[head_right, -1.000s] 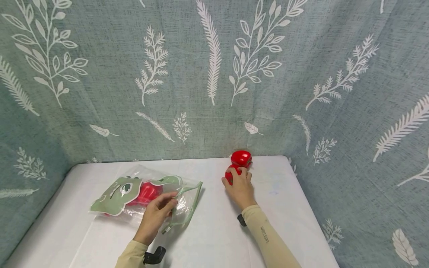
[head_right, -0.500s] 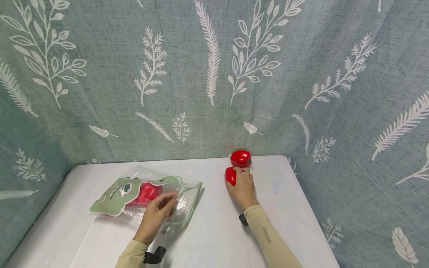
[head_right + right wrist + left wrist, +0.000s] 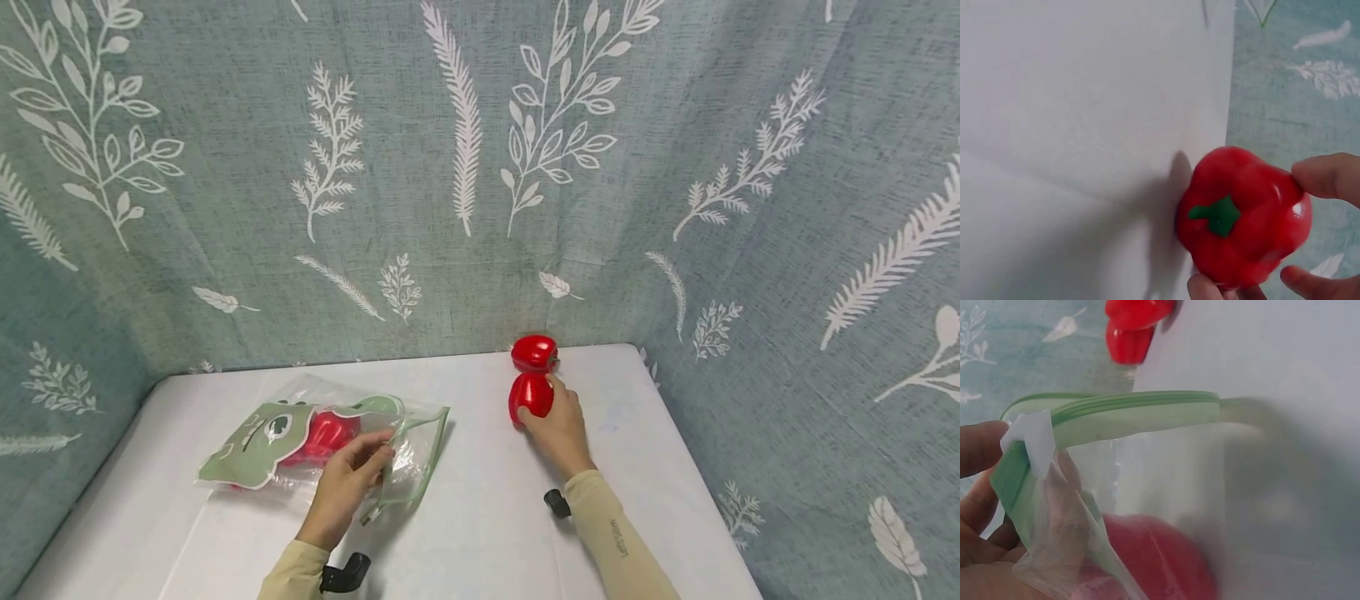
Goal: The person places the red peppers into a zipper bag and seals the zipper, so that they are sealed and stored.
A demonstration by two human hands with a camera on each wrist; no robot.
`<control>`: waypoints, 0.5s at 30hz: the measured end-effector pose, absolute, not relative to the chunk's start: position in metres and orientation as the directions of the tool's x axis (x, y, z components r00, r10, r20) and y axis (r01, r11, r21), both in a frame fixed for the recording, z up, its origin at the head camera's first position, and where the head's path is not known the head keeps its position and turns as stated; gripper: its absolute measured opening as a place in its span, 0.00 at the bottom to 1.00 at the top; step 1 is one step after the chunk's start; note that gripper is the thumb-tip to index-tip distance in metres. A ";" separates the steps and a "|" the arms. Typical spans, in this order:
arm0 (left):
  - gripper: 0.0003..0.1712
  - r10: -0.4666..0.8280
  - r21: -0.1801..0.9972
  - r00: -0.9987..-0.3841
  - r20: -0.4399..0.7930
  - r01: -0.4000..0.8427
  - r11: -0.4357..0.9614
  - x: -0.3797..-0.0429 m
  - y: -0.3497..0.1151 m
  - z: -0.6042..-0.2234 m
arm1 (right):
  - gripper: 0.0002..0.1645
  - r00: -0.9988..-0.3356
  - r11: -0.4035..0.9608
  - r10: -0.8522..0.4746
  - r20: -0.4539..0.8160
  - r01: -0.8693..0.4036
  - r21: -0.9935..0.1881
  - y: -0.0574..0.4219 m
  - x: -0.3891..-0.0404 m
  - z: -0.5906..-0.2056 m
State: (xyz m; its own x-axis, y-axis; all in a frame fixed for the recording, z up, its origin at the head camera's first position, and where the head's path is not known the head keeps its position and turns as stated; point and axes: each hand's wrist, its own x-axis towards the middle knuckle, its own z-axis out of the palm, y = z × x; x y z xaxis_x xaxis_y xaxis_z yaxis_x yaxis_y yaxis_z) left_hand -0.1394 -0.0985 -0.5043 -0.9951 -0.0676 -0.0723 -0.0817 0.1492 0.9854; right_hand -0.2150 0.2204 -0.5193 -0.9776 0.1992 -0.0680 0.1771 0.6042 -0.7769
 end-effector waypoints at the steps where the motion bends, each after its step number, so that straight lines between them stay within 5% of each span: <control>1: 0.16 -0.067 0.985 -0.995 -0.071 -0.080 0.152 -0.140 -0.099 -0.504 | 0.52 -0.974 0.575 0.213 -0.079 0.190 -0.796 0.222 -0.213 -0.520; 15: 0.18 -0.067 0.988 -0.995 -0.078 -0.086 0.126 -0.136 -0.099 -0.500 | 0.46 -0.947 0.207 0.249 -0.202 0.256 -0.944 0.213 -0.188 -0.523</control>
State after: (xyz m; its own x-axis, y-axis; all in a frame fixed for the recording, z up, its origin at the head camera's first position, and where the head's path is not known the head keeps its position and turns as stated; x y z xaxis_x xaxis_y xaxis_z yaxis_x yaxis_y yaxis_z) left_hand -0.1365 -0.0995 -0.4998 -0.9947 -0.0674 -0.0782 -0.0862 0.1261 0.9883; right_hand -0.1882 0.2134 -0.5231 -0.9473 0.2488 -0.2020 0.2558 0.2073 -0.9443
